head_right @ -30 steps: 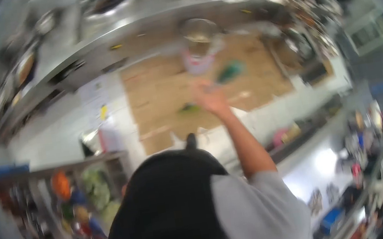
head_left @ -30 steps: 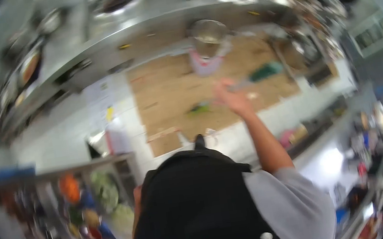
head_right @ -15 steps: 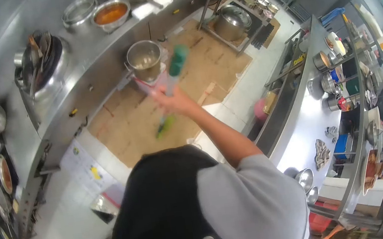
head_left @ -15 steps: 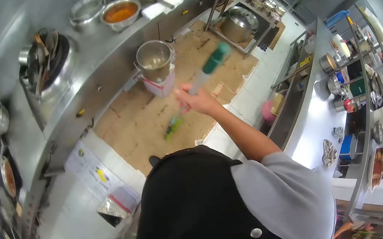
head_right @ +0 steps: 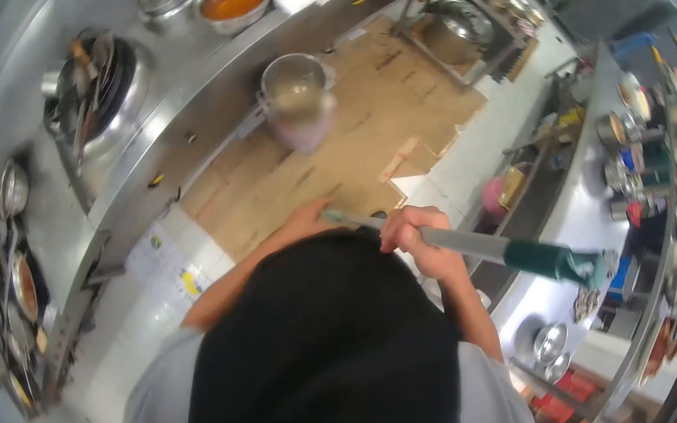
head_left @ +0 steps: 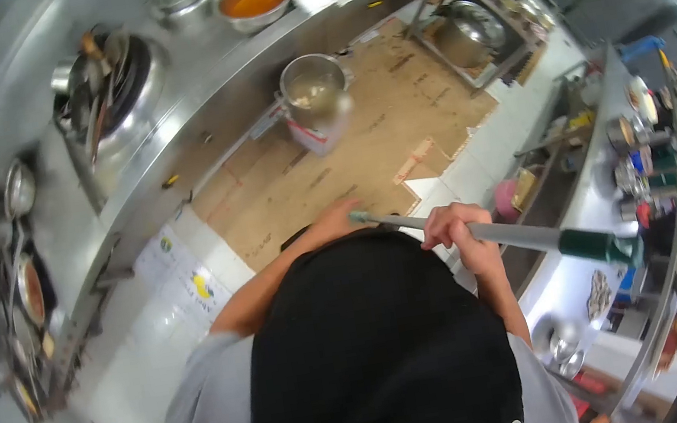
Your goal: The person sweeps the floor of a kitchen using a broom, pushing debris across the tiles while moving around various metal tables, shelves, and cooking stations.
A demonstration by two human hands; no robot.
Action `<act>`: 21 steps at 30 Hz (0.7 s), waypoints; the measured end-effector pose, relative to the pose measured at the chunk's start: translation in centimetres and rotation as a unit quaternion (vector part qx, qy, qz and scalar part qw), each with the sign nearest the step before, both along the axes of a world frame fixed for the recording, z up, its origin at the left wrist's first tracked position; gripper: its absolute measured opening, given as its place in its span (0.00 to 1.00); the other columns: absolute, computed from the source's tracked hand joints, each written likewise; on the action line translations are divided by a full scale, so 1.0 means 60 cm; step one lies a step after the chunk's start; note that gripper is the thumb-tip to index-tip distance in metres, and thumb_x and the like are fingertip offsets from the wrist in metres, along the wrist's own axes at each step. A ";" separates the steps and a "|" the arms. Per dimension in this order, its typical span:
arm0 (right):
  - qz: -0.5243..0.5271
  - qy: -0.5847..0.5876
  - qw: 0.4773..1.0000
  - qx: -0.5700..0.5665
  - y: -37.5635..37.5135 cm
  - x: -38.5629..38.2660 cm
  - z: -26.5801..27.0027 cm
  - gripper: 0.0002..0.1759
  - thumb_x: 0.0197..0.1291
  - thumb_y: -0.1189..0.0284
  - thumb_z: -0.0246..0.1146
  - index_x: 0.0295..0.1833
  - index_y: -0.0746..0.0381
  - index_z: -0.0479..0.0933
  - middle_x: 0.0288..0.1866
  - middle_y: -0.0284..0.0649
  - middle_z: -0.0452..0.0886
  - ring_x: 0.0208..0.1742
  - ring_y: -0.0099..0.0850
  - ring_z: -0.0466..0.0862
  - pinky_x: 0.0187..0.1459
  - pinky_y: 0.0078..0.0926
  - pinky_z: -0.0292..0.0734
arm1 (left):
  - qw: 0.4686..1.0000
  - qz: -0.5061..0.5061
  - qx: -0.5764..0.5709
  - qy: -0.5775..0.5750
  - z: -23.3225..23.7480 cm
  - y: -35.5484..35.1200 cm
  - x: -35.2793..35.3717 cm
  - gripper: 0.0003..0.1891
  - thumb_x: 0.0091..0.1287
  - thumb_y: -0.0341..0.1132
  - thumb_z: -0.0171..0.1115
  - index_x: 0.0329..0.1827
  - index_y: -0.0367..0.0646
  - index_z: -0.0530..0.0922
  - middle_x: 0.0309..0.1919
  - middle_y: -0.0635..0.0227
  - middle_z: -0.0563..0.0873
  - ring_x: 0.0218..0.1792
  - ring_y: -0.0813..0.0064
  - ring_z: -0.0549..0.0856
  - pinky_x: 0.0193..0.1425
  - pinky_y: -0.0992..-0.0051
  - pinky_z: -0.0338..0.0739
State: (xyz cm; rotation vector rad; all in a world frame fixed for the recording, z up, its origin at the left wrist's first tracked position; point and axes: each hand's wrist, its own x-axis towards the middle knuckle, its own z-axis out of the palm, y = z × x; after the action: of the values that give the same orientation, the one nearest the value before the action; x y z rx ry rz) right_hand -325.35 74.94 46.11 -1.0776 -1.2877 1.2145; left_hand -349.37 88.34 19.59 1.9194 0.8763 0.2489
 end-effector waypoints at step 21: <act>0.160 -0.170 0.972 0.043 0.217 0.024 -0.130 0.05 0.64 0.81 0.69 0.36 0.69 0.79 0.38 0.49 0.84 0.44 0.45 0.86 0.52 0.38 0.81 | 0.972 0.116 0.176 0.101 -0.262 0.204 0.007 0.08 0.64 0.35 0.73 0.43 0.45 0.84 0.43 0.55 0.86 0.52 0.45 0.85 0.57 0.51 0.81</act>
State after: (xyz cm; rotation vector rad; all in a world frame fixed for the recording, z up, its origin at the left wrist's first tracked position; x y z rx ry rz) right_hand -323.89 87.94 38.30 -1.0746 -1.8167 1.2281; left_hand -348.97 100.57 3.87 2.1960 1.2643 0.3720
